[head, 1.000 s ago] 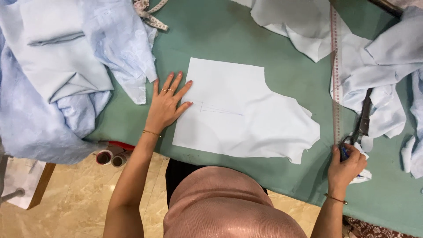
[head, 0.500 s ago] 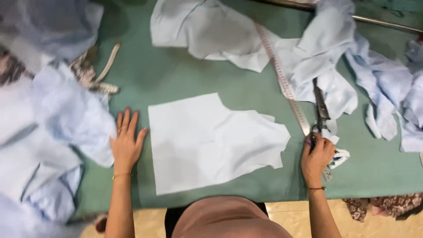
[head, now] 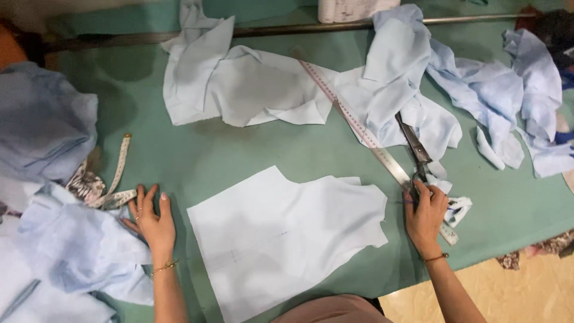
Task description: The person uses a ruler and a blue pen to draw straight lines and curves on a white paper pattern placed on a green table. They repeatedly reposition the ruler to measure and mark different sections of the pattern, including the neckline and side seams, while fabric and scissors remain nearby.
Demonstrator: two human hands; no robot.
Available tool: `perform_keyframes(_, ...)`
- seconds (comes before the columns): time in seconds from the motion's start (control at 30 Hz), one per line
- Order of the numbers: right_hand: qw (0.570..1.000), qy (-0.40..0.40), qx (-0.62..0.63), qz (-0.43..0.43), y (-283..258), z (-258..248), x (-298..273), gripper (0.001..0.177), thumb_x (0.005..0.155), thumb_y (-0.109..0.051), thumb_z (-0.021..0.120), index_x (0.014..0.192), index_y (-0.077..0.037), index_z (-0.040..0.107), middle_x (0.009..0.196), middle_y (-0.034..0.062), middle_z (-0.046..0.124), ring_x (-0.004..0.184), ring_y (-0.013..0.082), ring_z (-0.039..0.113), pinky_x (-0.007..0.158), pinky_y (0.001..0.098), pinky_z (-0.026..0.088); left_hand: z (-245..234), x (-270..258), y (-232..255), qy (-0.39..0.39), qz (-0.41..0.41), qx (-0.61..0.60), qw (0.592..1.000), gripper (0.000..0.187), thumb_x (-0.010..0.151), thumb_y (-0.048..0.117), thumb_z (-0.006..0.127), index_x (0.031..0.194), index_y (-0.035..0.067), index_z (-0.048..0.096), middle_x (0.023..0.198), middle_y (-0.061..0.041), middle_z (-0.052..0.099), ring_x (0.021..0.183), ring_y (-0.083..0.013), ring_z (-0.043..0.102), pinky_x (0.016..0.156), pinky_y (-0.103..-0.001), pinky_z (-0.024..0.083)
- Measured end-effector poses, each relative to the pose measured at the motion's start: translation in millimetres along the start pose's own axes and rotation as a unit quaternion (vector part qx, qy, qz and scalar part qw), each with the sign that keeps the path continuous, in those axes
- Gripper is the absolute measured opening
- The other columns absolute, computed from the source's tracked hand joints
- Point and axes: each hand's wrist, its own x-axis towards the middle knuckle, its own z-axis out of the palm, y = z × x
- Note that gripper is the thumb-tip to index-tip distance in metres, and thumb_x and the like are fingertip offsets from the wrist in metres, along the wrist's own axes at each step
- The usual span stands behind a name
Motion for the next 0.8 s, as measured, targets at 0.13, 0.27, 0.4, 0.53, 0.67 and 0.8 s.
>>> perform_keyframes(0.13,1.000,-0.008,0.001,-0.003,-22.3,0.6,15.1,0.040,0.098,-0.014,0.070,0.136,-0.008,0.062,0.126,0.0190,0.053,0.117,0.0390,0.048,0.104,0.0494,0.038,12.2,5.1,32.4,-0.021,0.006,-0.018,1.000,0.042,0.099,0.034,0.064,0.137,0.016,0.065,0.156,-0.008,0.053,0.150,-0.0403,0.034,0.118,-0.073,0.003)
perform_keyframes(0.27,0.999,-0.019,0.019,-0.021,-40.8,3.2,31.0,0.038,0.096,-0.005,0.067,0.134,-0.010,0.064,0.127,0.0173,0.054,0.117,0.0373,0.049,0.105,0.0477,0.040,12.4,0.6,58.0,-0.045,0.089,0.047,0.994,0.040,0.100,0.035,0.069,0.136,0.016,0.067,0.149,-0.007,0.059,0.148,-0.0405,0.039,0.121,-0.072,0.012)
perform_keyframes(0.4,0.998,-0.044,0.029,-0.043,-52.6,3.0,56.5,0.038,0.092,-0.002,0.069,0.130,-0.007,0.066,0.122,0.0167,0.057,0.111,0.0373,0.052,0.100,0.0479,0.041,0.0,2.5,70.4,-0.017,0.125,0.154,0.980,0.045,0.098,0.035,0.074,0.138,0.014,0.066,0.147,-0.010,0.058,0.146,-0.0378,0.042,0.123,-0.066,0.022)
perform_keyframes(0.53,0.997,-0.063,0.024,-0.049,-48.8,10.7,70.9,0.041,0.088,-0.005,0.074,0.128,-0.003,0.065,0.117,0.0179,0.059,0.106,0.0390,0.053,0.094,0.0481,0.043,-11.1,26.0,41.9,-0.030,0.118,0.111,0.986,0.048,0.096,0.033,0.073,0.139,0.013,0.065,0.153,-0.012,0.053,0.143,-0.0356,0.043,0.121,-0.060,0.027)
perform_keyframes(0.67,0.996,-0.072,0.032,-0.045,-37.9,19.8,76.5,0.037,0.089,-0.011,0.079,0.121,-0.001,0.066,0.112,0.0186,0.059,0.104,0.0395,0.055,0.092,0.0476,0.045,-16.8,56.6,-9.3,-0.019,0.168,0.102,0.980,0.049,0.101,0.028,0.071,0.146,0.011,0.061,0.159,-0.010,0.052,0.149,-0.0346,0.042,0.126,-0.056,0.023)
perform_keyframes(0.8,0.993,-0.094,0.065,-0.012,-12.7,34.2,88.3,0.036,0.085,-0.018,0.084,0.109,0.002,0.066,0.103,0.0197,0.062,0.096,0.0393,0.057,0.085,0.0470,0.047,-13.0,75.6,-20.9,0.017,0.154,0.098,0.983,0.046,0.105,0.026,0.069,0.147,0.010,0.061,0.160,-0.011,0.052,0.150,-0.0355,0.042,0.127,-0.054,0.023)
